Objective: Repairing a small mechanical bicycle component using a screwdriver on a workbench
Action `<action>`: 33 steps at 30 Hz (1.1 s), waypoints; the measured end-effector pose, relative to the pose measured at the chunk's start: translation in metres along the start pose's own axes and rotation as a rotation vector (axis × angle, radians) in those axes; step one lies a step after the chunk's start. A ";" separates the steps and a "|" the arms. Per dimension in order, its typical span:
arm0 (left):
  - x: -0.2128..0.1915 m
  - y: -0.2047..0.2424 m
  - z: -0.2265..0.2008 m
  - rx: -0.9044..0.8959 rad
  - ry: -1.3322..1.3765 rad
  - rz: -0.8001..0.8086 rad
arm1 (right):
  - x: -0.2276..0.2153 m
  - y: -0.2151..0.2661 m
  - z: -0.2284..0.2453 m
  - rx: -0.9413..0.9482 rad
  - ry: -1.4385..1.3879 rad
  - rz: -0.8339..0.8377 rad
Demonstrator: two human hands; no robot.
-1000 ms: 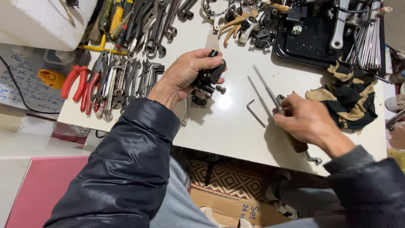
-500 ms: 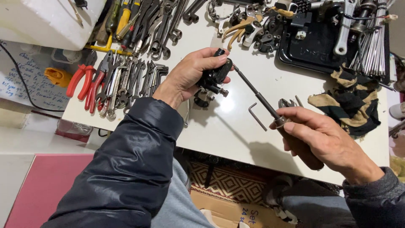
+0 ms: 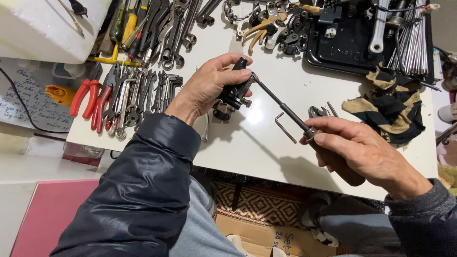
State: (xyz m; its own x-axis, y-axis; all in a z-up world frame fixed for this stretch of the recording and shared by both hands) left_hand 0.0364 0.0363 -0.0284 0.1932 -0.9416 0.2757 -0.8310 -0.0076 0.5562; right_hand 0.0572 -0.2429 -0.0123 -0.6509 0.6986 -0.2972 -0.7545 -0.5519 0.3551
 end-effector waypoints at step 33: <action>0.011 0.008 -0.004 0.236 -0.439 -0.150 | 0.005 0.013 0.004 -0.861 0.871 -0.125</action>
State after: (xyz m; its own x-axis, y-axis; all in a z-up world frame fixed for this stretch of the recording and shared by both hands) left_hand 0.0341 0.0269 -0.0176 0.1247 -0.9763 -0.1766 -0.9157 -0.1818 0.3583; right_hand 0.0442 -0.2446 -0.0061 -0.1603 0.4133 -0.8964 -0.4099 -0.8540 -0.3205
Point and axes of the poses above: each hand's wrist, its own y-axis away from the middle knuckle, its own x-axis out of the palm, z = x × y, the point moved 5 cm from there along -y, towards the middle knuckle, and after that the axes turned 15 degrees about -x, right-handed, at the moved point
